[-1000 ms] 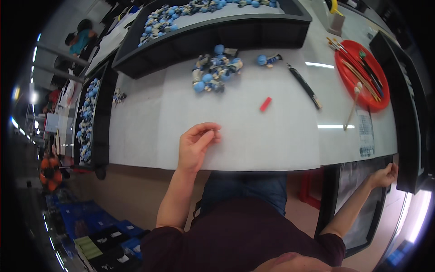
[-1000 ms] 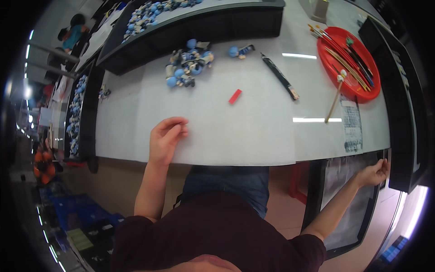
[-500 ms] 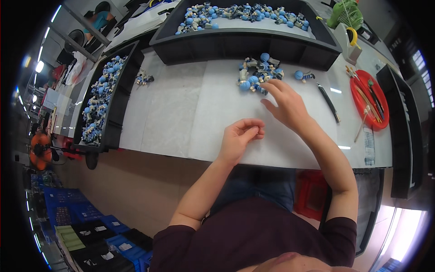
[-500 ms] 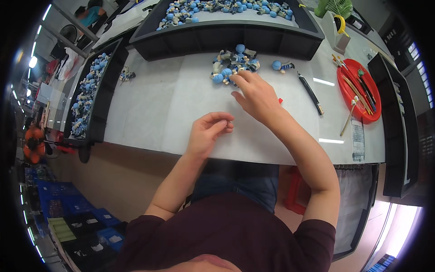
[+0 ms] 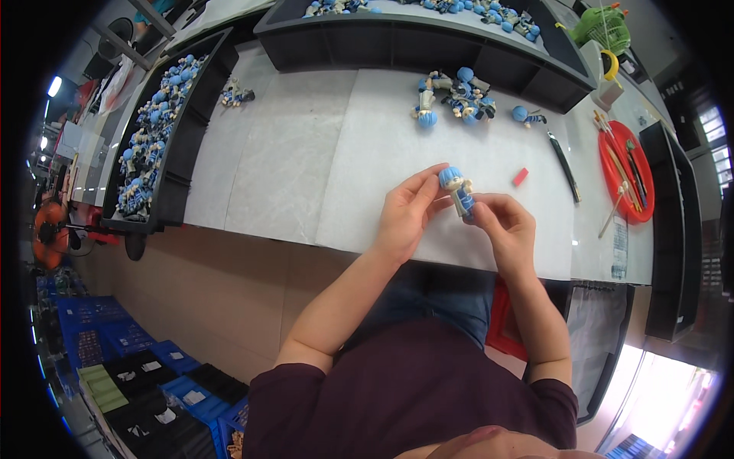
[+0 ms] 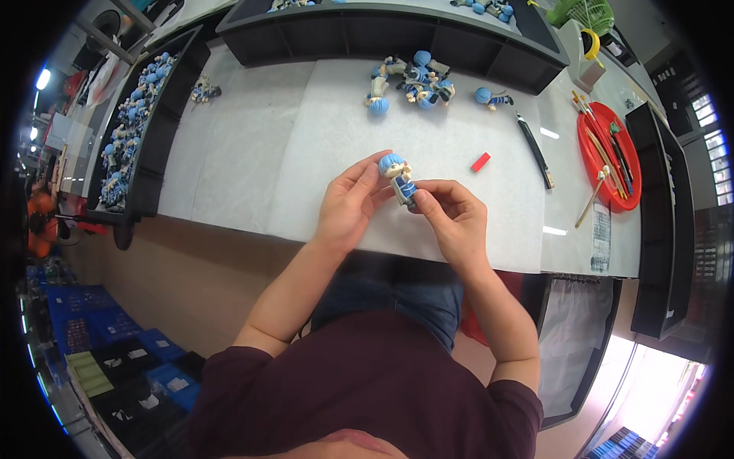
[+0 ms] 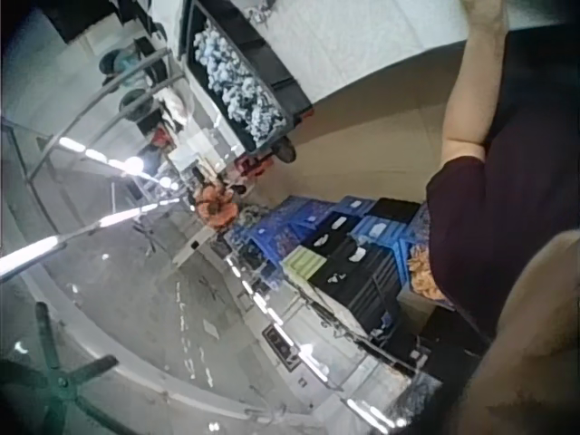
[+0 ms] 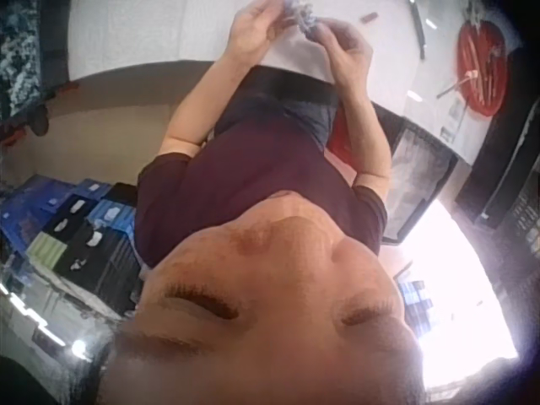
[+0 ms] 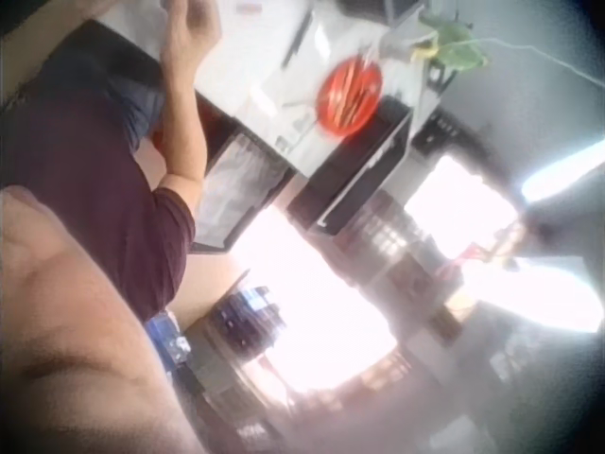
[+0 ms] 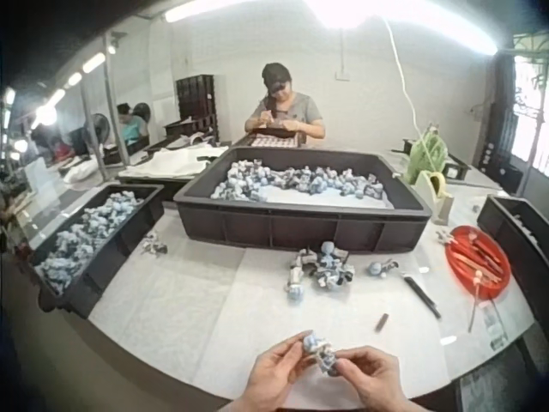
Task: The person assembles small blue and white figurines by hand at a workbench. They pick up individual parts, connect them, and place the completed units into a black tray. The process involves repetitive picking, joining, and placing of the small components.
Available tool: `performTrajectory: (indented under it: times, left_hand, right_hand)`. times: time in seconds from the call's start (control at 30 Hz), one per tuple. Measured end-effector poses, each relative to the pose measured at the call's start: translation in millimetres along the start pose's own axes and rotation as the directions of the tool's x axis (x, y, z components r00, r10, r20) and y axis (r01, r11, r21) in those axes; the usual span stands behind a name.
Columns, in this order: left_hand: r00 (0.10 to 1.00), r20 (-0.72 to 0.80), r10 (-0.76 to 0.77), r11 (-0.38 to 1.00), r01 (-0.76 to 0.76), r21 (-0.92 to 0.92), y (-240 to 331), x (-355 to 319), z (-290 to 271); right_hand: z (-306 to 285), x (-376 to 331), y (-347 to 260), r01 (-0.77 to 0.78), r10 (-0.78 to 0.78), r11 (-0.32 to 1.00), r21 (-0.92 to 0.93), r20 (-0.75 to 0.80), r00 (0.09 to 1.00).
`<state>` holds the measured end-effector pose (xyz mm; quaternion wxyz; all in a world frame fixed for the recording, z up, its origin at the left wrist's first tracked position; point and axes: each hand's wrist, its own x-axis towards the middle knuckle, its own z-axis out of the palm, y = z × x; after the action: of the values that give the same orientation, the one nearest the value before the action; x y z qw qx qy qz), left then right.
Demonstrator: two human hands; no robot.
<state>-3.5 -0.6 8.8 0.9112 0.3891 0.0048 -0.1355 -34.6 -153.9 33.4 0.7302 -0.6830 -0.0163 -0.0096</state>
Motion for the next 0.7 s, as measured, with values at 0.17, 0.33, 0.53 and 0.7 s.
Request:
performTrajectory:
  times: [0.17, 0.33, 0.53, 0.7]
  left_hand:
    - [0.999, 0.044, -0.001, 0.999, -0.001, 0.049, 0, -1, -1]
    - [0.999, 0.042, 0.005, 0.997, -0.008, 0.079, 0, 0, -1]
    - [0.998, 0.060, 0.023, 0.993, -0.029, 0.114, -2, -1, -1]
    - [0.998, 0.048, 0.047, 0.976, -0.056, 0.209, -3, -1, -1]
  right_hand:
    - [4, -8, 20, 0.070, -0.070, 0.997, 0.015, -0.050, 0.996]
    - [3, -9, 21, 0.088, -0.089, 0.996, -0.015, -0.037, 0.995]
    - [2, -8, 25, 0.090, -0.090, 0.996, 0.003, -0.021, 0.996]
    - [0, -8, 27, 0.065, -0.065, 0.998, 0.010, -0.007, 0.998]
